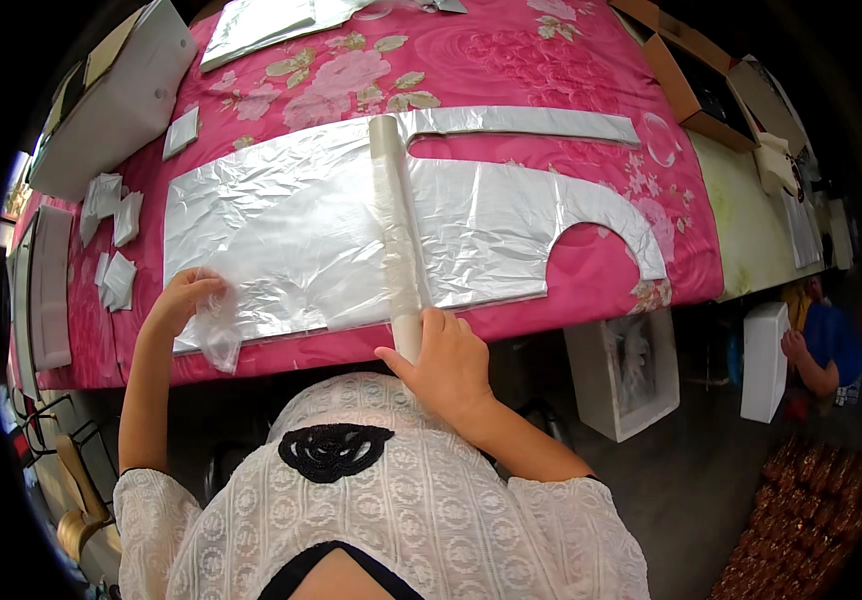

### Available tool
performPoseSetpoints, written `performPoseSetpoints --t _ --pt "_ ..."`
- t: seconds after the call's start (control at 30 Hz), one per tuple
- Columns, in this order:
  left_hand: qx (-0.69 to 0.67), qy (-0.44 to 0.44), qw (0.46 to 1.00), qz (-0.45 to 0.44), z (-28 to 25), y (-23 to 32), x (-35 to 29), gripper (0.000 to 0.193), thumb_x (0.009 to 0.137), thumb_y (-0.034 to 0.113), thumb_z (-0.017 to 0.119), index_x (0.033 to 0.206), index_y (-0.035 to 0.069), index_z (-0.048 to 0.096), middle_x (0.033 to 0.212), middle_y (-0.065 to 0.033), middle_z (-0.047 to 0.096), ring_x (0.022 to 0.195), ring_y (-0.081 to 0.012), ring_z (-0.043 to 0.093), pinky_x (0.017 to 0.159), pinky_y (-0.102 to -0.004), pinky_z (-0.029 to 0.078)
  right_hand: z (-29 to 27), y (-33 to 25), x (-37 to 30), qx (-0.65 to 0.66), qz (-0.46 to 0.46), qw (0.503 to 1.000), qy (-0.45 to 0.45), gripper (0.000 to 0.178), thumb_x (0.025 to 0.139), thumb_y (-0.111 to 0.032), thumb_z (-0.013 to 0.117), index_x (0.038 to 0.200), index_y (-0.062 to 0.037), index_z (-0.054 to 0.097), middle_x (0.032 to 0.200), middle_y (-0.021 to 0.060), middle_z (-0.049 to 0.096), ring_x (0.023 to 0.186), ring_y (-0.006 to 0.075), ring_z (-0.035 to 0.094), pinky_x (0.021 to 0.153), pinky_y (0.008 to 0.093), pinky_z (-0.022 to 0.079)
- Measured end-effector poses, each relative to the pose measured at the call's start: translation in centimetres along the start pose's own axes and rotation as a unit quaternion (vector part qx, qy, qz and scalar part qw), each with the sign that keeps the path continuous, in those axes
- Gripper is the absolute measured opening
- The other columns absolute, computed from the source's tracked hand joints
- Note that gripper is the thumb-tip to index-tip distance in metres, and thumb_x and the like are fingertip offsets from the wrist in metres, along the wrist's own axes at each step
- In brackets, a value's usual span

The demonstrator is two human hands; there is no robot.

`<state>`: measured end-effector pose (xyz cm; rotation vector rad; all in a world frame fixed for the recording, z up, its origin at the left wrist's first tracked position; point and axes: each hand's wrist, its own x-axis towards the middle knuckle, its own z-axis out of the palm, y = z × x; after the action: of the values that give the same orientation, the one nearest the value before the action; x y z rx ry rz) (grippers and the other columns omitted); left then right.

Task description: The person wraps small white rectangular items in clear plastic film on a pink floral tablecloth. They unroll the film, place an item on it, fold the film around the item, and set the wrapped item aside. The process repeats with multiple items throughout the clip.

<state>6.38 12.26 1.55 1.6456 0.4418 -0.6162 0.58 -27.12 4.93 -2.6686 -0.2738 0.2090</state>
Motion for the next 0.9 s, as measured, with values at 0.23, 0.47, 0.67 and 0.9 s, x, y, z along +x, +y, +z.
performPoseSetpoints --t 0.23,0.47,0.67,0.9 --pt "0.083 0.048 0.995 -0.031 -3.2 1.1 -0.9 0.018 0.082 0.016 0.061 0.087 -0.001 0.065 0.079 -0.0053 0.064 0.071 -0.0100 0.059 0.065 -0.0234 0.047 1.4 2.4 -0.4 0.121 0.085 0.981 -0.123 0.044 0.075 -0.042 0.067 0.085 0.0006 0.063 0.074 0.0184 0.065 0.072 0.0341 0.064 0.066 0.0405 0.050" --pt "0.555 0.237 0.796 0.042 -2.0 2.2 -0.4 0.013 0.081 0.009 0.061 0.091 0.000 0.063 0.089 -0.0091 0.066 0.081 -0.0253 0.062 0.069 -0.0330 0.049 1.4 2.9 -0.4 0.139 0.087 0.978 -0.129 0.045 0.076 -0.043 0.063 0.079 0.0016 0.063 0.073 0.0205 0.064 0.072 0.0371 0.063 0.067 0.0438 0.049" --pt "0.380 0.173 0.770 0.482 14.8 4.2 2.4 0.037 0.082 0.005 0.059 0.119 0.003 0.052 0.127 -0.0134 0.051 0.119 -0.0322 0.047 0.099 -0.0385 0.039 1.0 2.8 -0.2 0.149 0.093 0.973 -0.151 0.044 0.076 -0.043 0.063 0.081 0.0009 0.064 0.075 0.0208 0.064 0.073 0.0377 0.063 0.068 0.0444 0.049" --pt "0.417 0.115 0.781 0.450 22.3 1.9 5.9 0.055 0.085 0.012 0.052 0.134 -0.005 0.034 0.144 -0.0218 0.028 0.136 -0.0354 0.021 0.111 -0.0476 0.018 1.0 3.0 -0.2 0.163 0.104 0.967 -0.165 0.045 0.076 -0.043 0.063 0.083 0.0012 0.064 0.077 0.0210 0.064 0.076 0.0379 0.063 0.070 0.0435 0.049"
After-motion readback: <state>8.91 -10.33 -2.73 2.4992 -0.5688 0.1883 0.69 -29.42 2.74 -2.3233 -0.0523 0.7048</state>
